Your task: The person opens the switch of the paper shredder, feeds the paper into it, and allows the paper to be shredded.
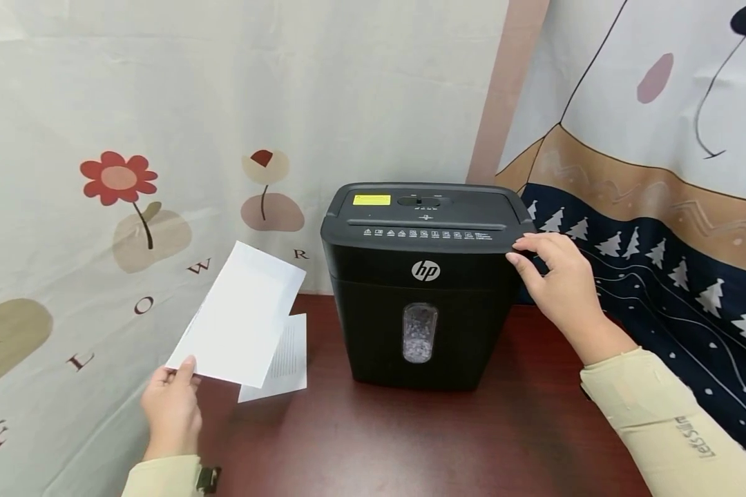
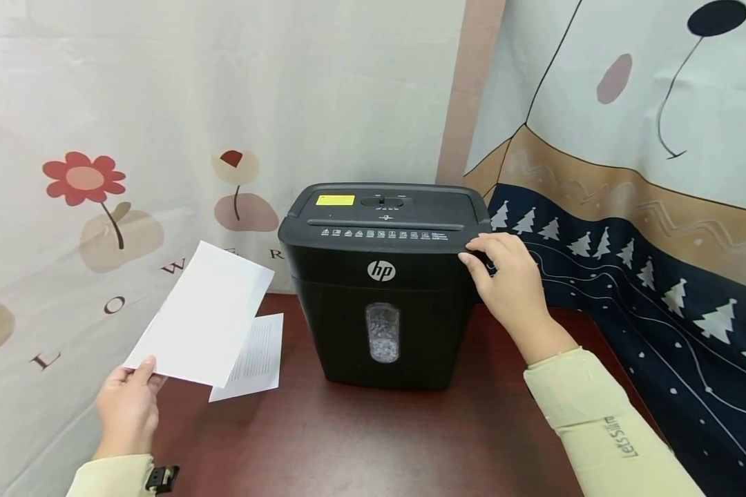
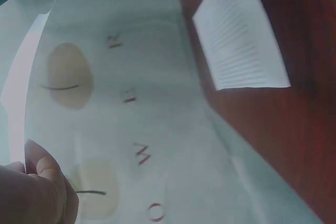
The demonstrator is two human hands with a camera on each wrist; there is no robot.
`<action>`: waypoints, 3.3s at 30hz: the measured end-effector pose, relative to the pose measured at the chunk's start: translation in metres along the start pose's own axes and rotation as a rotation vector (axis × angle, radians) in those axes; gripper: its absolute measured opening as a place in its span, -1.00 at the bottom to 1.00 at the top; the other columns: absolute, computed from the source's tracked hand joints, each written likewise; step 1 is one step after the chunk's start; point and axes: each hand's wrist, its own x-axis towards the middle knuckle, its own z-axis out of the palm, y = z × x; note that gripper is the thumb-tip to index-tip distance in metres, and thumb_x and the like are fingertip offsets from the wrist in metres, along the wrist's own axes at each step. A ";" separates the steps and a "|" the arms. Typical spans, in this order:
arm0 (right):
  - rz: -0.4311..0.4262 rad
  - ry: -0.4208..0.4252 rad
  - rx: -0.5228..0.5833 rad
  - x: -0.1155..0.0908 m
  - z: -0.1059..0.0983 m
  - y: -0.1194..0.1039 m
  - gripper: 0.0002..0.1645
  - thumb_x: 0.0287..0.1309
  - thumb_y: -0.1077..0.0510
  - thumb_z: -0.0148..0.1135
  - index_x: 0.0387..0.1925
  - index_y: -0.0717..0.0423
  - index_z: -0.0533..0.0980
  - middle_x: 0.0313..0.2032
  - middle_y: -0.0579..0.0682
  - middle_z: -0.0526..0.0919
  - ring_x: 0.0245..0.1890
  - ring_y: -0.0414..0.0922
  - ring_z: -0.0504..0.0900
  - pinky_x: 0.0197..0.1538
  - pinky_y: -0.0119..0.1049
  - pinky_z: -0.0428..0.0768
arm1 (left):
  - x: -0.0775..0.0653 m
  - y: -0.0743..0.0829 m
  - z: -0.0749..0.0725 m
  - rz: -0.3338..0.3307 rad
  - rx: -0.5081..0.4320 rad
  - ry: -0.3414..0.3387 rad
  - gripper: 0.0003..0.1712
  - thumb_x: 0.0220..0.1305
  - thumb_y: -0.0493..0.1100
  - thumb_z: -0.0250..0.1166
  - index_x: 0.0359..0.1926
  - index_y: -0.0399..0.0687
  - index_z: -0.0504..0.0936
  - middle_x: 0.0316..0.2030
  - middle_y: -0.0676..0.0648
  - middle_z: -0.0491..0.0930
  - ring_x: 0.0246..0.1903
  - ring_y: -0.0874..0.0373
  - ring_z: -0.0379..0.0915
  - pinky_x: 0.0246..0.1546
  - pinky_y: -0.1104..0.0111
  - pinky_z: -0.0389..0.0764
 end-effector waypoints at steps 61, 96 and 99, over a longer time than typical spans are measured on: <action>-0.276 -0.223 0.218 0.012 -0.033 -0.084 -0.45 -0.25 0.05 0.45 -0.13 0.10 0.52 -0.10 -0.03 0.53 -0.01 -0.14 0.42 0.03 -0.43 0.35 | -0.105 0.107 0.098 0.407 0.267 -0.505 -0.86 0.12 -0.25 0.26 -0.36 -0.27 0.52 -0.55 0.03 0.54 -0.58 0.27 0.44 -0.51 0.49 0.53; -0.165 -0.175 0.268 0.020 -0.031 -0.082 -0.57 -0.08 0.16 0.35 -0.12 0.21 0.49 -0.13 0.03 0.58 -0.13 -0.15 0.50 -0.05 -0.21 0.46 | -0.126 0.190 0.181 0.654 0.494 -0.685 -0.82 0.16 -0.16 0.21 -0.33 -0.22 0.56 -0.56 0.03 0.43 -0.56 0.21 0.29 -0.60 0.48 0.36; -0.141 -0.138 0.250 0.025 -0.032 -0.082 -0.64 -0.07 0.26 0.32 -0.16 0.24 0.50 -0.17 0.07 0.60 -0.20 -0.14 0.53 -0.14 -0.20 0.50 | -0.129 0.193 0.184 0.622 0.497 -0.695 -0.81 0.15 -0.13 0.22 -0.35 -0.19 0.54 -0.55 0.04 0.42 -0.57 0.21 0.28 -0.64 0.47 0.33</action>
